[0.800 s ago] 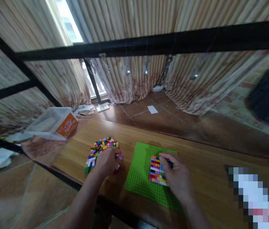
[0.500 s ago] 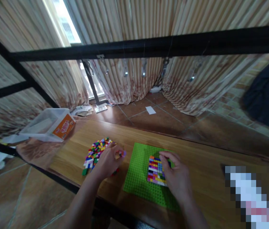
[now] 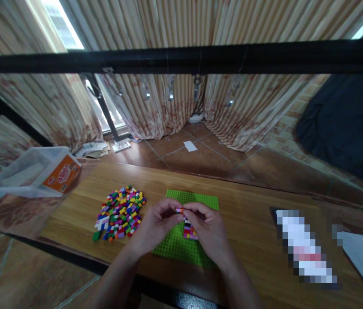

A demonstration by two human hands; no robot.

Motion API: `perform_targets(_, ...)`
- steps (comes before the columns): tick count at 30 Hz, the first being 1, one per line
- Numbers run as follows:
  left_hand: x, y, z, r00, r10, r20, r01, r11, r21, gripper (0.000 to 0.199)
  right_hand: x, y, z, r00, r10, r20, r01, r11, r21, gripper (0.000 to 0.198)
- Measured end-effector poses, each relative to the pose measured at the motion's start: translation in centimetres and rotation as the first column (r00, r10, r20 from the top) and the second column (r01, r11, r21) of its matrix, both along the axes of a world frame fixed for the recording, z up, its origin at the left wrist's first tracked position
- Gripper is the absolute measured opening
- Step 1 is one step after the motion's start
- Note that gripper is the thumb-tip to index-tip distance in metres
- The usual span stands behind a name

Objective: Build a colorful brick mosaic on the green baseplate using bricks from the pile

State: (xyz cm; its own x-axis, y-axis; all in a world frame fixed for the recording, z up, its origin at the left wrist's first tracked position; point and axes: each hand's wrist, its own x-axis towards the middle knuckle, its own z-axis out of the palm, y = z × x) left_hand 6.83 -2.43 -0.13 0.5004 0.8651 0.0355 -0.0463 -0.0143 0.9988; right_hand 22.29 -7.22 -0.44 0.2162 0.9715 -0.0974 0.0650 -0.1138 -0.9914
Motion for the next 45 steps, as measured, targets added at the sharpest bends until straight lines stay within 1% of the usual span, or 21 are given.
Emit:
perform_targets(2,0.4,0.0,-0.3,0.995,0.034,0.093,-0.026,0.996,-0.089,0.014,0.4,0.1,-0.1,1.0,0.006,0.018,-0.007,0.997,0.074,0.025)
perform_targets(3,0.7,0.0,-0.4,0.991,0.055,0.123,-0.039,0.991,-0.125,0.015,0.6,0.1,-0.1,1.0,0.011,0.023,-0.013,0.996,0.089,0.024)
perform_targets(6,1.3,-0.1,-0.7,0.982,0.102,0.158,-0.063,0.97,-0.233,0.019,0.8,0.0,0.0,1.0,0.03,-0.001,-0.03,0.996,0.087,0.021)
perform_targets(9,1.6,-0.3,-0.4,0.974,0.141,0.178,-0.071,0.935,-0.348,0.024,0.8,-0.1,-0.1,0.997,0.031,-0.074,-0.026,0.997,0.073,0.023)
perform_targets(12,1.7,-0.3,0.2,0.964,0.16,0.212,-0.055,0.9,-0.432,0.028,1.0,-0.1,-0.3,0.991,-0.007,-0.136,0.017,0.997,0.071,0.024)
perform_targets(14,1.7,-0.3,0.4,0.957,0.182,0.228,-0.058,0.884,-0.464,0.031,1.4,-0.1,-0.3,0.989,-0.044,-0.144,0.054,0.996,0.068,0.029)
perform_targets(17,1.6,0.0,0.4,0.932,0.273,0.237,-0.125,0.859,-0.496,0.033,2.4,-0.1,-0.3,0.992,-0.083,-0.092,0.086,0.996,0.036,0.036)
perform_targets(20,1.3,0.3,0.1,0.913,0.353,0.205,-0.205,0.831,-0.518,0.031,3.5,-0.2,-0.2,0.994,-0.102,0.024,0.102,0.995,-0.009,0.038)
perform_targets(23,1.1,0.6,-0.5,0.921,0.365,0.137,-0.253,0.827,-0.502,0.026,4.0,-0.4,-0.3,0.976,-0.102,0.192,0.107,0.994,-0.02,0.036)
perform_targets(25,1.0,0.7,-1.0,0.943,0.326,0.07,-0.257,0.845,-0.469,0.022,4.0,-0.5,-0.5,0.954,-0.079,0.289,0.087,0.996,-0.015,0.033)
perform_targets(27,1.0,0.8,-1.5,0.967,0.253,-0.009,-0.233,0.876,-0.423,0.018,3.7,-0.5,-0.7,0.932,-0.05,0.359,0.055,0.998,-0.006,0.029)
perform_targets(29,1.1,0.8,-1.9,0.98,0.18,-0.084,-0.198,0.91,-0.363,0.019,3.3,-0.3,-1.0,0.907,-0.036,0.419,0.019,0.999,0.045,0.025)
perform_targets(31,1.1,0.7,-2.2,0.983,0.125,-0.132,-0.16,0.94,-0.302,0.022,2.9,0.0,-1.4,0.88,-0.056,0.472,-0.016,0.989,0.148,0.021)
perform_targets(33,1.0,0.6,-2.3,0.986,0.087,-0.143,-0.122,0.957,-0.263,0.024,2.5,0.4,-2.0,0.863,-0.093,0.497,-0.033,0.971,0.238,0.017)
perform_targets(35,0.9,0.6,-2.5,0.99,0.048,-0.135,-0.079,0.968,-0.237,0.023,2.2,0.7,-2.7,0.857,-0.127,0.5,-0.015,0.963,0.27,0.015)
perform_targets(39,0.7,0.5,-2.7,0.992,-0.017,-0.124,-0.008,0.981,-0.193,0.023,2.1,1.2,-3.6,0.848,-0.179,0.499,0.051,0.965,0.258,0.016)
perform_targets(43,0.6,0.5,-2.9,0.99,-0.078,-0.117,0.057,0.983,-0.175,0.027,2.1,1.3,-4.0,0.848,-0.199,0.492,0.09,0.967,0.237,0.018)
perform_targets(45,0.6,0.5,-2.9,0.99,-0.085,-0.11,0.066,0.983,-0.17,0.027,2.1,1.3,-4.1,0.852,-0.21,0.479,0.104,0.966,0.237,0.018)
